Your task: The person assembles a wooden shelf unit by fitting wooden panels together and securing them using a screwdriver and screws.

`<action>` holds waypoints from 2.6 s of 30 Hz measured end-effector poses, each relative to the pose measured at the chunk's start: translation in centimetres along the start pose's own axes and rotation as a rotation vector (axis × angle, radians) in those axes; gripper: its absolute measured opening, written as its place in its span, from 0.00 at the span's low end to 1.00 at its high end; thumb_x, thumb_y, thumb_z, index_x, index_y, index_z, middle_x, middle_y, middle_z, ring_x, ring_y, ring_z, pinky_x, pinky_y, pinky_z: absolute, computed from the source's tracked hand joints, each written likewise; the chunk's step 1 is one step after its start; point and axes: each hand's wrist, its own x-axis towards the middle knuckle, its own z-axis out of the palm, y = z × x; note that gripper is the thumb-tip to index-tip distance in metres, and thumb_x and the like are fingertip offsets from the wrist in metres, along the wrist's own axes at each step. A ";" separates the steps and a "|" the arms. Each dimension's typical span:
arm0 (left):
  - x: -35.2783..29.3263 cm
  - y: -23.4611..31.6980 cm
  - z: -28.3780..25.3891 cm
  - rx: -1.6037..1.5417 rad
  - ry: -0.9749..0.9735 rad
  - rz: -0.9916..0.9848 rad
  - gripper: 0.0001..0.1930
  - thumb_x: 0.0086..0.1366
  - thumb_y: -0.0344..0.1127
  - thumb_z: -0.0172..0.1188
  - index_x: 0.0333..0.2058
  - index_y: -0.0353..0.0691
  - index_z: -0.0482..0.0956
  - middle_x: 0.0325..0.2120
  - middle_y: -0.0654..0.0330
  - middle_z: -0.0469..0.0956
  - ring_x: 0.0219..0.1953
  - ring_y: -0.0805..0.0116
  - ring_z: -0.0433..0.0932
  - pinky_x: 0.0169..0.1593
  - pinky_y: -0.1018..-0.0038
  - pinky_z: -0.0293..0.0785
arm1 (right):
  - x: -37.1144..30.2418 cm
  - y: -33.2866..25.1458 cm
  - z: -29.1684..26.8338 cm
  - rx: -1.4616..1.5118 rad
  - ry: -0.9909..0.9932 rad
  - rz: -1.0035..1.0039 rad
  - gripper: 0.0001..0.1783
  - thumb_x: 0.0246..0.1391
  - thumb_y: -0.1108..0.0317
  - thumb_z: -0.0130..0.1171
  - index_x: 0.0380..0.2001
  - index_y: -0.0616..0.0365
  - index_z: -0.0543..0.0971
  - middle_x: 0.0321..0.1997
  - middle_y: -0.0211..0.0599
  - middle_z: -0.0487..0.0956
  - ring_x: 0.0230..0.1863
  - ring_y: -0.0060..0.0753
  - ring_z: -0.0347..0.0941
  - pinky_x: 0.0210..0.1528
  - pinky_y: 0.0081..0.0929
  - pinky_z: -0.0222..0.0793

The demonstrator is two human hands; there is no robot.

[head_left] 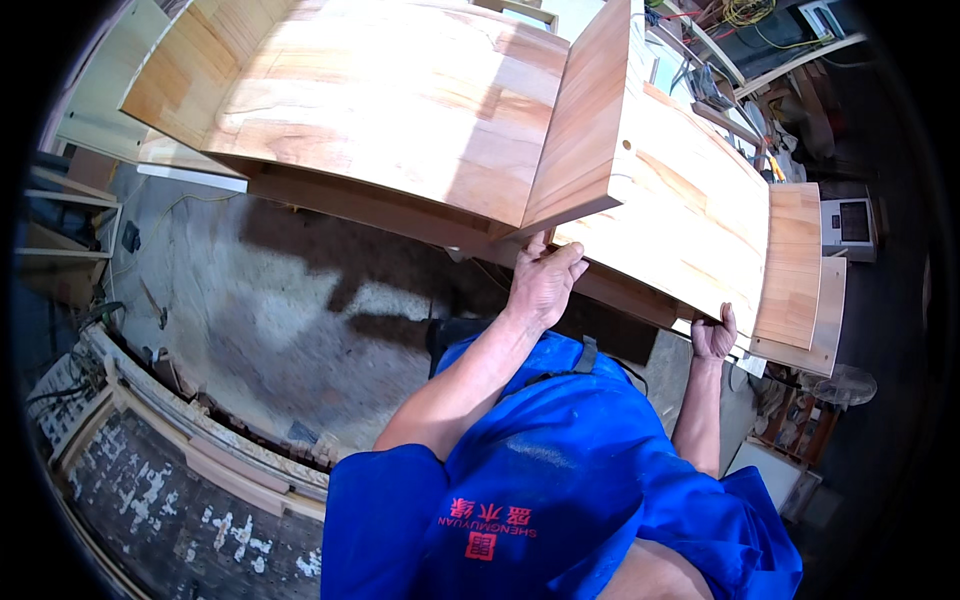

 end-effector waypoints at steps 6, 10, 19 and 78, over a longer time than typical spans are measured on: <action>0.5 -0.1 0.4 -0.020 -0.023 0.000 0.23 0.67 0.20 0.52 0.59 0.43 0.72 0.54 0.59 0.76 0.57 0.63 0.74 0.62 0.60 0.69 | -0.8 0.3 -0.6 0.000 -0.017 0.023 0.13 0.59 0.69 0.61 0.45 0.62 0.79 0.50 0.40 0.82 0.55 0.37 0.77 0.61 0.39 0.72; 0.2 1.0 0.5 -0.009 -0.008 -0.058 0.20 0.67 0.22 0.54 0.56 0.42 0.71 0.52 0.60 0.76 0.57 0.64 0.74 0.64 0.60 0.67 | -1.1 1.6 0.8 -0.024 0.071 0.010 0.11 0.58 0.69 0.61 0.43 0.60 0.80 0.48 0.36 0.83 0.54 0.38 0.77 0.62 0.39 0.71; 0.2 1.4 0.6 0.128 0.082 -0.089 0.18 0.68 0.22 0.52 0.54 0.45 0.75 0.52 0.62 0.78 0.56 0.65 0.76 0.63 0.61 0.69 | -1.2 2.2 0.6 -0.026 -0.061 -0.002 0.31 0.53 0.66 0.66 0.59 0.61 0.71 0.57 0.39 0.78 0.62 0.42 0.71 0.66 0.45 0.66; -0.7 3.6 0.6 0.149 0.247 -0.168 0.12 0.68 0.25 0.56 0.50 0.39 0.74 0.50 0.58 0.79 0.54 0.63 0.78 0.63 0.59 0.72 | -0.1 3.7 3.1 -0.019 -0.039 0.007 0.24 0.54 0.68 0.63 0.54 0.63 0.74 0.52 0.39 0.80 0.57 0.38 0.76 0.64 0.40 0.69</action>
